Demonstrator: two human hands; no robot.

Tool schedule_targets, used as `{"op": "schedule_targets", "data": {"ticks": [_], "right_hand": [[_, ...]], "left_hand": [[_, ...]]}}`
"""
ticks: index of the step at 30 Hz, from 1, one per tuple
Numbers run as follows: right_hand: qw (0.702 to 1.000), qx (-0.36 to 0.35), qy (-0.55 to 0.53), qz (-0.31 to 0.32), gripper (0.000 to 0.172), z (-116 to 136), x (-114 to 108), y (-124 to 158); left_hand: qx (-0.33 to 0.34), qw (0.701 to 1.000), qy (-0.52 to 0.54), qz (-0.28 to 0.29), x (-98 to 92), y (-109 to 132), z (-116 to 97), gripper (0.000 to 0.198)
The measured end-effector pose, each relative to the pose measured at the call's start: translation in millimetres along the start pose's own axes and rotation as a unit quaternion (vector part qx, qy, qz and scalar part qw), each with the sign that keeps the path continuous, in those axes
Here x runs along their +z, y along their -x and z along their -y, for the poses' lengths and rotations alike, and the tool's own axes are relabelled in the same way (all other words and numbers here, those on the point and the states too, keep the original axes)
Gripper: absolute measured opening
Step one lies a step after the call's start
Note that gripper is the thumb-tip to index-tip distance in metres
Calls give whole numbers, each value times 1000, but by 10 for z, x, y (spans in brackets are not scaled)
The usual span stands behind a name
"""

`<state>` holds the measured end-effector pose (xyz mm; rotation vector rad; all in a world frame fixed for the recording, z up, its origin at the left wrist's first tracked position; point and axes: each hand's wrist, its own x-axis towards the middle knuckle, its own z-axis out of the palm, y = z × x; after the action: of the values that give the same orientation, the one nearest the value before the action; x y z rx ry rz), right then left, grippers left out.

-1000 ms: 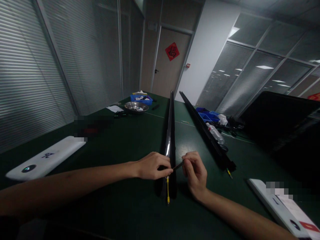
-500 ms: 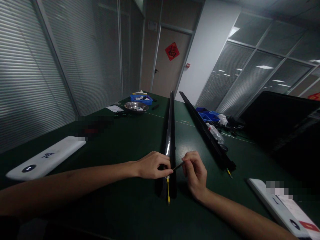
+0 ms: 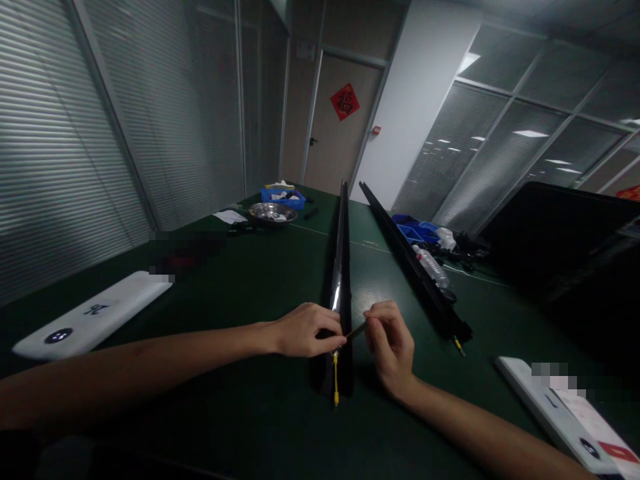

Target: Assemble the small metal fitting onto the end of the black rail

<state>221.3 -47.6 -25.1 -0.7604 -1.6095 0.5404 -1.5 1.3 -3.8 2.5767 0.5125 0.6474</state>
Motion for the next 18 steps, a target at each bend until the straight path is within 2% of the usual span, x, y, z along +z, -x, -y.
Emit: {"op": "schedule_targets", "data": {"ticks": [8, 18], "right_hand": [[999, -10, -39, -6, 16, -31, 5, 10], [1000, -1, -24, -1, 13, 3, -4, -7]], "left_hand": [[-2, 1000, 25, -3, -32, -19, -29, 16], [-1, 1000, 3, 2, -14, 0, -20, 22]]}}
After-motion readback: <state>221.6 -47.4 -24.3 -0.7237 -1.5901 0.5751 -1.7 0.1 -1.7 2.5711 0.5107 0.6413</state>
